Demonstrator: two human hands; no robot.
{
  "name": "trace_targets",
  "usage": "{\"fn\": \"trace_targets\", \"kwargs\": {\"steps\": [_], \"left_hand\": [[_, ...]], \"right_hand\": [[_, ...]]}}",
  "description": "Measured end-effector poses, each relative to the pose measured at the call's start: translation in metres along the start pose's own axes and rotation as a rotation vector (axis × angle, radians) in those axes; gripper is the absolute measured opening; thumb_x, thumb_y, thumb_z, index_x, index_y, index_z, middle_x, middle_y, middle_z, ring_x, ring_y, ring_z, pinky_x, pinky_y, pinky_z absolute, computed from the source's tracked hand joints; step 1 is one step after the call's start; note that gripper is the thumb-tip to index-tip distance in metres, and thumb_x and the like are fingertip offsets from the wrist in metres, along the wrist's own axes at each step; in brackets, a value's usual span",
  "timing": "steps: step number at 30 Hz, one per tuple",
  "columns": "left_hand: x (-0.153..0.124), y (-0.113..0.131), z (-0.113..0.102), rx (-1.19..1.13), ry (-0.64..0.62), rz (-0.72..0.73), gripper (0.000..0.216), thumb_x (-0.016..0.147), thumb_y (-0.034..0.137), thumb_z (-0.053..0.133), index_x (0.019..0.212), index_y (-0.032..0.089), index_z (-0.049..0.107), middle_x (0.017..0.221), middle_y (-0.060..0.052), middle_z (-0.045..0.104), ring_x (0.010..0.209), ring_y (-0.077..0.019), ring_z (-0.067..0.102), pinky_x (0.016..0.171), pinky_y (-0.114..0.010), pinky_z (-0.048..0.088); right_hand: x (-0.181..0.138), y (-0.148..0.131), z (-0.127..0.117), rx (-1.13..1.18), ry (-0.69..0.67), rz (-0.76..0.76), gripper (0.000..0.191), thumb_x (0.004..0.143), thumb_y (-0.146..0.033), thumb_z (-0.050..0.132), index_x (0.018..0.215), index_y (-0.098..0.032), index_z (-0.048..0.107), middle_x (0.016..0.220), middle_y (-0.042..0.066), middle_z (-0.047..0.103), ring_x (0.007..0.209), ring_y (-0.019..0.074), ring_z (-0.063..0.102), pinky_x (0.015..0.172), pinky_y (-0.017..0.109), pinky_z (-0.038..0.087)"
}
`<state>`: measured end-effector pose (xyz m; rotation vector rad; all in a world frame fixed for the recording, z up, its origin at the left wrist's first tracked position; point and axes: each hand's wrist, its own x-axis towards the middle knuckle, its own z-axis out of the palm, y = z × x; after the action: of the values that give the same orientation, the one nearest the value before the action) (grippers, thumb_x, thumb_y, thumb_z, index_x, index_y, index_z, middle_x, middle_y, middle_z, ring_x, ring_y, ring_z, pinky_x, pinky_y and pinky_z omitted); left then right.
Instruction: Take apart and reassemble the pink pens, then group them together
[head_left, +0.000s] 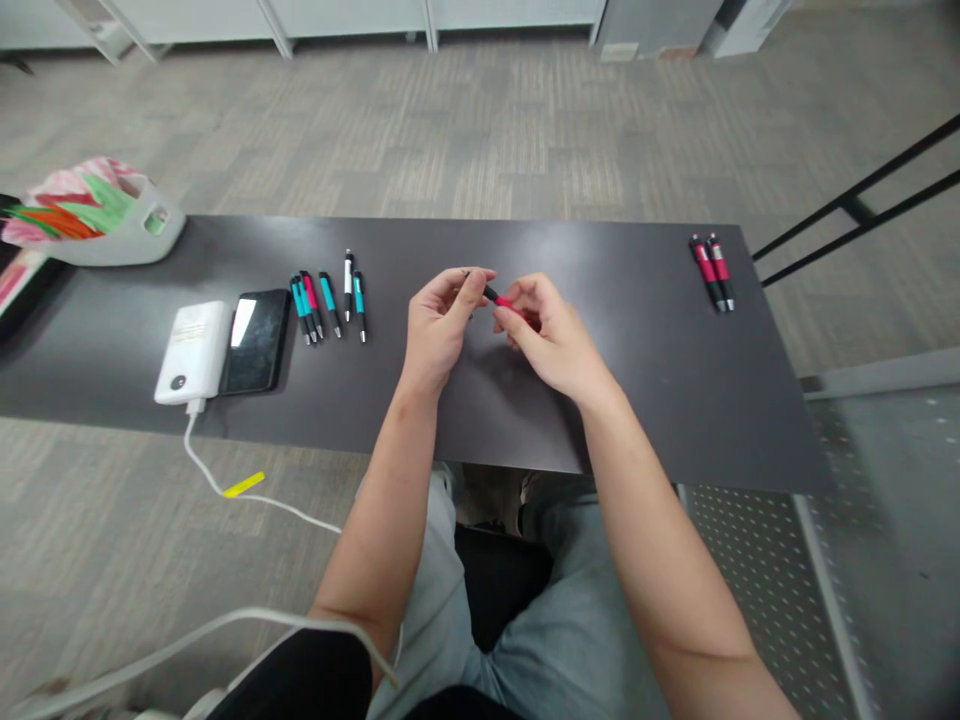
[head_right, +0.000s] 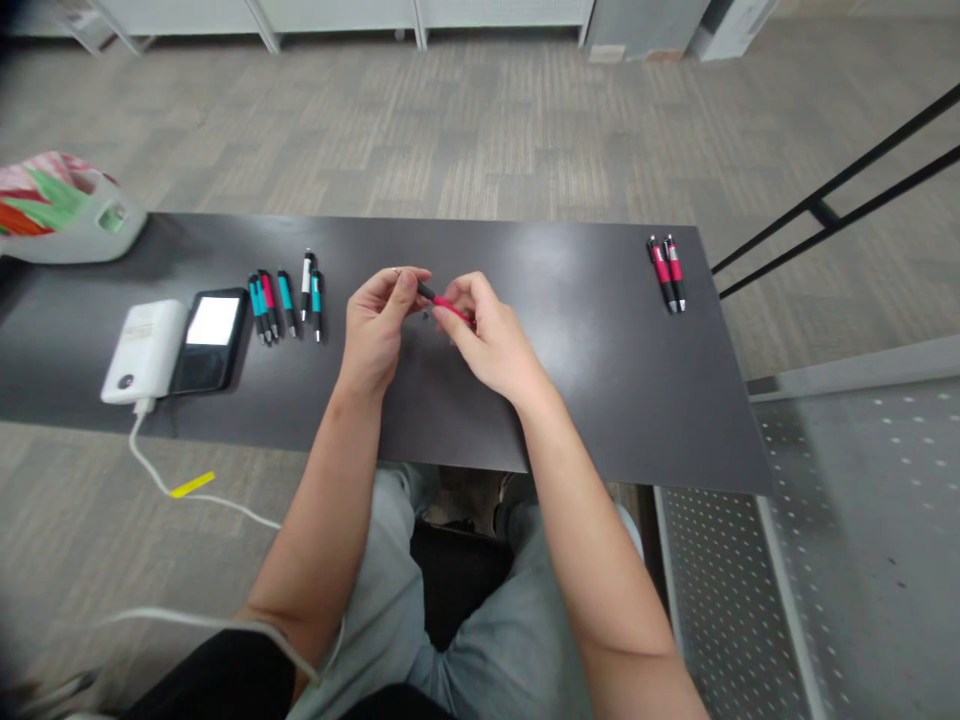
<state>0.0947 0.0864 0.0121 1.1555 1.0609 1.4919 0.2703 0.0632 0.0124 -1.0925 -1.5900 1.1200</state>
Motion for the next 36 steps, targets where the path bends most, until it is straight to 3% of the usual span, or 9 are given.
{"fn": "trace_targets", "kwargs": {"steps": [6,9,12,16,22,27,33,36], "left_hand": [[-0.001,0.001,0.001,-0.024,0.024,-0.044,0.036,0.1,0.057,0.098,0.091,0.025,0.083,0.081,-0.001,0.076,0.077,-0.0173,0.075,0.078,-0.031,0.064],[0.0,-0.001,0.001,-0.018,0.034,-0.038,0.035,0.1,0.056,0.098,0.091,0.026,0.083,0.08,-0.001,0.076,0.076,-0.0168,0.074,0.076,-0.03,0.062],[0.0,-0.002,0.0,-0.018,0.039,-0.033,0.038,0.098,0.058,0.1,0.09,0.026,0.083,0.08,0.0,0.077,0.075,-0.0158,0.073,0.075,-0.028,0.062],[0.0,-0.003,0.0,-0.015,0.035,-0.037,0.041,0.097,0.061,0.1,0.089,0.025,0.082,0.08,0.0,0.078,0.073,-0.015,0.073,0.074,-0.027,0.063],[0.0,-0.005,0.0,-0.005,0.031,-0.016,0.04,0.098,0.061,0.099,0.09,0.025,0.083,0.084,-0.001,0.079,0.075,-0.0151,0.073,0.075,-0.027,0.063],[-0.001,-0.003,0.001,0.02,0.024,-0.029,0.039,0.099,0.061,0.098,0.091,0.026,0.084,0.08,-0.001,0.077,0.075,-0.0166,0.073,0.075,-0.029,0.063],[-0.001,-0.005,-0.001,0.011,0.027,-0.025,0.037,0.1,0.06,0.097,0.092,0.027,0.084,0.079,0.0,0.075,0.076,-0.0172,0.073,0.075,-0.03,0.062],[0.001,-0.007,-0.003,0.001,0.066,-0.02,0.037,0.103,0.063,0.094,0.095,0.028,0.084,0.076,0.001,0.073,0.074,-0.0164,0.072,0.074,-0.028,0.06]], "right_hand": [[-0.002,-0.004,0.0,-0.033,-0.02,0.019,0.045,0.113,-0.074,0.069,0.106,-0.029,0.068,0.095,0.003,0.075,0.093,0.0251,0.069,0.088,0.038,0.055],[-0.002,-0.005,0.0,-0.024,-0.004,-0.01,0.042,0.109,-0.07,0.078,0.112,-0.03,0.066,0.1,0.003,0.076,0.095,0.0256,0.07,0.09,0.039,0.056],[-0.002,-0.005,0.0,-0.032,0.003,0.0,0.044,0.108,-0.072,0.079,0.115,-0.031,0.066,0.092,0.0,0.071,0.089,0.0247,0.067,0.086,0.038,0.054],[-0.001,-0.008,-0.003,-0.052,-0.012,0.023,0.052,0.114,-0.08,0.064,0.101,-0.029,0.067,0.082,0.0,0.063,0.088,0.0245,0.063,0.081,0.037,0.05],[0.001,-0.005,-0.006,-0.064,0.001,-0.035,0.043,0.107,-0.069,0.081,0.111,-0.029,0.067,0.093,0.0,0.071,0.087,0.0223,0.062,0.084,0.036,0.049],[0.0,-0.007,-0.009,-0.085,-0.039,-0.004,0.047,0.111,-0.075,0.07,0.106,-0.029,0.072,0.086,0.001,0.069,0.09,0.0254,0.065,0.081,0.037,0.048],[0.0,-0.002,-0.012,-0.154,0.021,-0.074,0.033,0.107,-0.06,0.083,0.112,-0.03,0.07,0.092,0.001,0.071,0.086,0.024,0.062,0.085,0.038,0.048],[0.0,-0.002,-0.013,-0.17,0.026,-0.031,0.038,0.109,-0.067,0.078,0.113,-0.03,0.072,0.086,-0.001,0.067,0.084,0.0236,0.06,0.082,0.037,0.047]]}}
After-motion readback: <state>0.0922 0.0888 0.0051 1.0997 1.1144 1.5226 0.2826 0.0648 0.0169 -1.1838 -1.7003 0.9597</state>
